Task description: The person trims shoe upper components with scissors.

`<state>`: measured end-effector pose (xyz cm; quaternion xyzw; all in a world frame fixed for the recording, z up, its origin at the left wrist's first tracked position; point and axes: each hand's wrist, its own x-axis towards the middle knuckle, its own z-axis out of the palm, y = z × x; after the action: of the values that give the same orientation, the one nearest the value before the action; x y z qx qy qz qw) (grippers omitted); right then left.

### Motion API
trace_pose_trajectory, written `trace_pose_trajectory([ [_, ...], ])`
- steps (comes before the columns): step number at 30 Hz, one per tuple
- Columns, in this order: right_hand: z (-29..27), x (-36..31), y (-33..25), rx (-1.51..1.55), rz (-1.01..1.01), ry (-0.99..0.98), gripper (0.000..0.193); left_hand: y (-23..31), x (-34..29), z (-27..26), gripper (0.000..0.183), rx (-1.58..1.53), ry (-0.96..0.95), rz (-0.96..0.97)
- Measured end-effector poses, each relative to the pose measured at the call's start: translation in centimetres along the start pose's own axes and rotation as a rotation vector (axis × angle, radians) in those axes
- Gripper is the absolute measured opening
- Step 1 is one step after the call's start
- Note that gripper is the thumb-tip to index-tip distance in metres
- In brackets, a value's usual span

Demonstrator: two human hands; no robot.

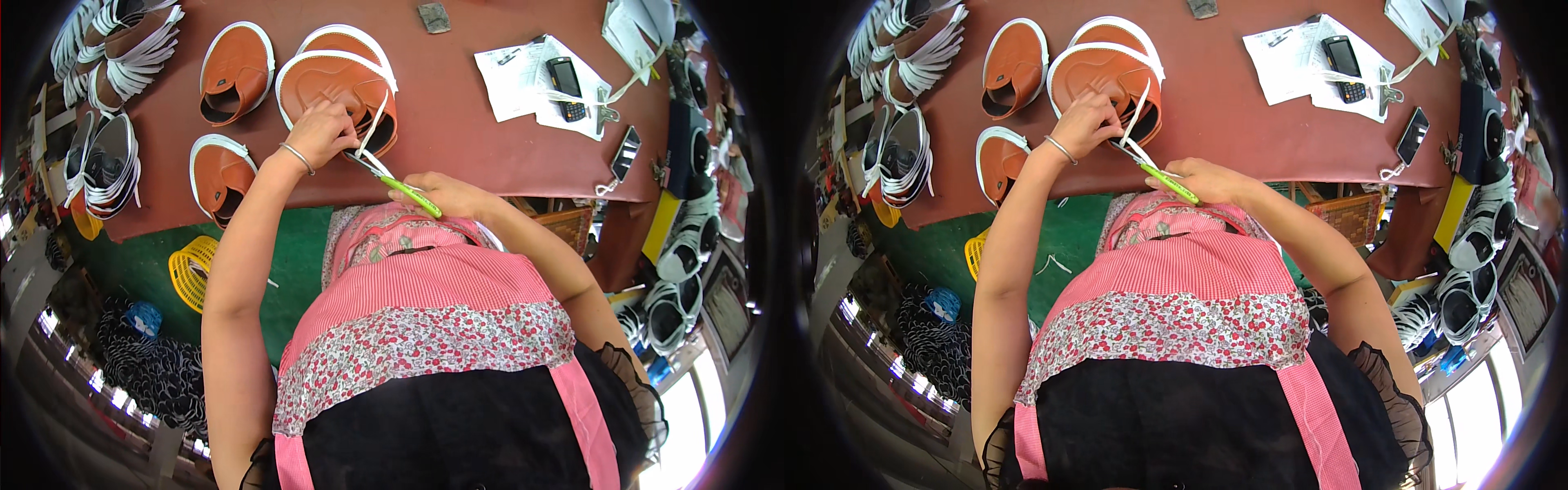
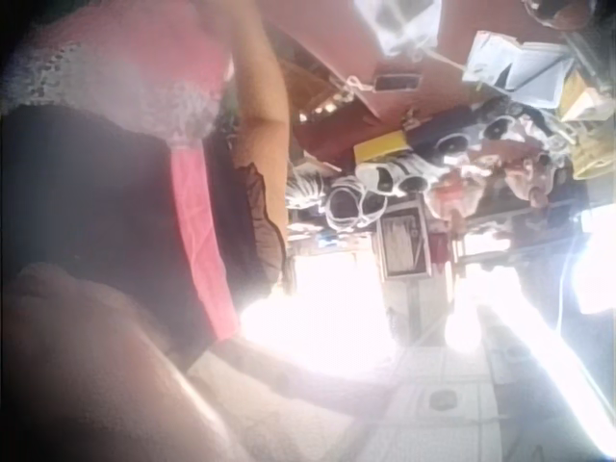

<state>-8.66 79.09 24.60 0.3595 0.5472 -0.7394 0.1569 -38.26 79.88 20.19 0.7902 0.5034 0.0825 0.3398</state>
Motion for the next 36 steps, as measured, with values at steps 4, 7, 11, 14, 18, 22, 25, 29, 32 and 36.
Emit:
trace_pose_trajectory([
  [4, -0.1, 0.2, 0.5, 0.133, 0.02, -0.031, 0.065, 0.0, 0.0, 0.1, 0.015, 0.009, 0.014, -0.003],
  [7, -0.7, -0.5, 0.9, 0.208, 0.021, -0.05, 0.061, 0.0, -0.4, 0.2, 0.017, -0.066, 0.051, -0.055],
  [11, -3.1, -5.3, 2.7, 0.046, -0.061, 0.11, 0.053, 2.8, -0.9, -0.1, 0.026, -0.041, 0.292, -0.139],
  [14, -5.2, -9.9, 8.1, -0.038, 0.014, 0.489, 0.049, 7.7, -1.6, 2.4, 0.034, 0.091, 0.251, -0.33],
  [18, -6.2, -10.5, 14.5, -0.601, 0.181, 0.899, 0.044, 8.8, -0.1, 7.4, 0.034, 0.347, 0.483, -0.226],
  [22, -5.9, -8.7, 13.5, -0.761, -0.069, 1.082, 0.038, 9.6, -1.7, 5.7, 0.021, 0.012, 0.604, -0.34],
  [25, -6.7, -8.2, 10.1, -0.114, -0.043, 1.073, 0.042, 9.1, -8.0, 1.9, 0.022, -0.641, 0.698, -0.546],
  [29, -10.4, -9.2, -5.0, 0.975, -0.548, 0.235, 0.056, 6.7, -16.9, 0.7, 0.045, -1.473, 0.947, -0.794],
  [32, -14.2, -2.1, -8.9, 0.422, -0.497, 0.655, 0.053, 8.0, -17.7, 0.7, 0.04, -1.512, 1.097, -0.786],
  [36, -16.0, 10.4, -4.9, -0.099, -0.092, 0.718, 0.034, 11.5, -16.1, 2.7, 0.045, -0.688, 0.787, -0.823],
])
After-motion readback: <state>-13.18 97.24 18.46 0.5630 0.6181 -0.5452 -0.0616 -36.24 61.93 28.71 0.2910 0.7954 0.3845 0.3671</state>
